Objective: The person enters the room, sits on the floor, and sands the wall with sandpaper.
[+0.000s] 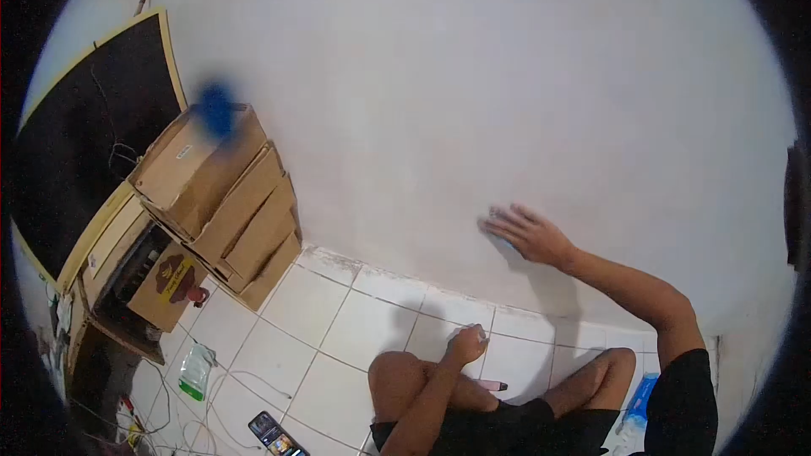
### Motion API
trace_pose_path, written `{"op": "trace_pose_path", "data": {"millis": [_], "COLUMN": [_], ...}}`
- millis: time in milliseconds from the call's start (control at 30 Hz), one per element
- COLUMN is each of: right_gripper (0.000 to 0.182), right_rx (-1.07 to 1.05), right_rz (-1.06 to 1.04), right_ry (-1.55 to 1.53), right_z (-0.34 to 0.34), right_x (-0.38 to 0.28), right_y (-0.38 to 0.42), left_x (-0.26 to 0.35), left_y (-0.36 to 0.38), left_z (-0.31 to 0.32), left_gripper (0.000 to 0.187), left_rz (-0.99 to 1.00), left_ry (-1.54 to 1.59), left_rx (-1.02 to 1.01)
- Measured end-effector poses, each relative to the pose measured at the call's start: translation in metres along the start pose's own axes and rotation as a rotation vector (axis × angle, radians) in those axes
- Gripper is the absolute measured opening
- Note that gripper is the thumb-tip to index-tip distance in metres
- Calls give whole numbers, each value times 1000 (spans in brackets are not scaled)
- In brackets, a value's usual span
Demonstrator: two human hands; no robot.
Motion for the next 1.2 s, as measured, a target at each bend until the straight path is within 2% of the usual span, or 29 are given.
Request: {"op": "trace_pose_path", "data": {"millis": [67, 133, 167, 200, 233, 267, 300, 333, 400, 500, 533, 567, 633, 733, 767, 867, 900, 967, 1000, 1067, 1167, 1200], "right_gripper": [75, 76, 76, 77, 78, 78, 76, 74, 75, 66, 71, 72, 81, 85, 85, 85, 85, 82, 76, 73, 71, 72], "right_rx": [-6, -28, -44, 4, 61, 222, 226, 318, 472, 259, 275, 92, -52, -12, -77, -69, 59, 184, 109, 329, 282, 239], "right_rz": [-9, 83, 134, 235, 317, 391, 489, 561, 599, 626, 521, 446, 245, 152, 167, 177, 184, 290, 390, 519, 595, 531], "right_ry": [-93, -92, -92, 21, -40, -61, 48, 80, 76, -38, -73, -135, -33, -15, -126, 7, 206, 94, 76, 96, 47, 19], "right_z": [10, -9, -22, -32, -58, -71, -95, -111, -118, -92, -66, -50, -12, -1, 4, -22, -26, -50, -73, -98, -88, -78], "right_x": [1, 19, 33, 53, 74, 92, 110, 123, 130, 99, 82, 60, 19, -3, 0, 26, 40, 71, 86, 109, 103, 91], "right_y": [10, 2, -3, -14, -24, -32, -40, -43, -47, -39, -32, -21, 0, 17, 21, 7, 1, -15, -26, -36, -36, -34], "left_x": [0, 4, 2, 1, 0, -1, -1, -1, -1, -6, -13, -17, -15, -3, 0, 3, 5, 9, 8, 2, 7, 7], "left_y": [2, 6, 4, 2, 1, -1, -2, -4, -6, -4, -7, -6, 0, 5, 5, 8, 7, 4, 1, 0, 1, 1], "left_z": [-5, -4, 0, 1, 3, 4, 4, 5, 5, 5, 10, 14, 12, 3, 2, 0, 0, -2, 0, 6, -3, -4], "left_gripper": [27, 27, 26, 27, 27, 28, 28, 27, 27, 28, 28, 28, 29, 29, 29, 30, 30, 31, 31, 32, 32, 32], "left_rz": [12, -27, 22, 25, 29, 33, 24, 16, 25, 77, 95, 111, 102, -4, -55, -2, -25, -71, -81, -105, -106, -96], "left_ry": [-20, -20, -73, -72, -71, -69, -56, -43, -7, 13, -9, -32, -11, -58, -83, -58, -55, -52, -58, -70, -25, -30], "left_rx": [7, -28, -28, -31, -35, -40, -45, -51, -47, -20, -10, -2, 21, -53, -97, -113, -132, -163, -165, -172, -201, -184]}}
Point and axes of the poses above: each hand's wrist, its own y-axis away from the middle knuckle, its own z-axis out of the palm, x = y × z, the point moved 4 cm from there along -y, towards the middle knuckle, and after that the axes turned 10 degrees about z, right-handed, at the moved point
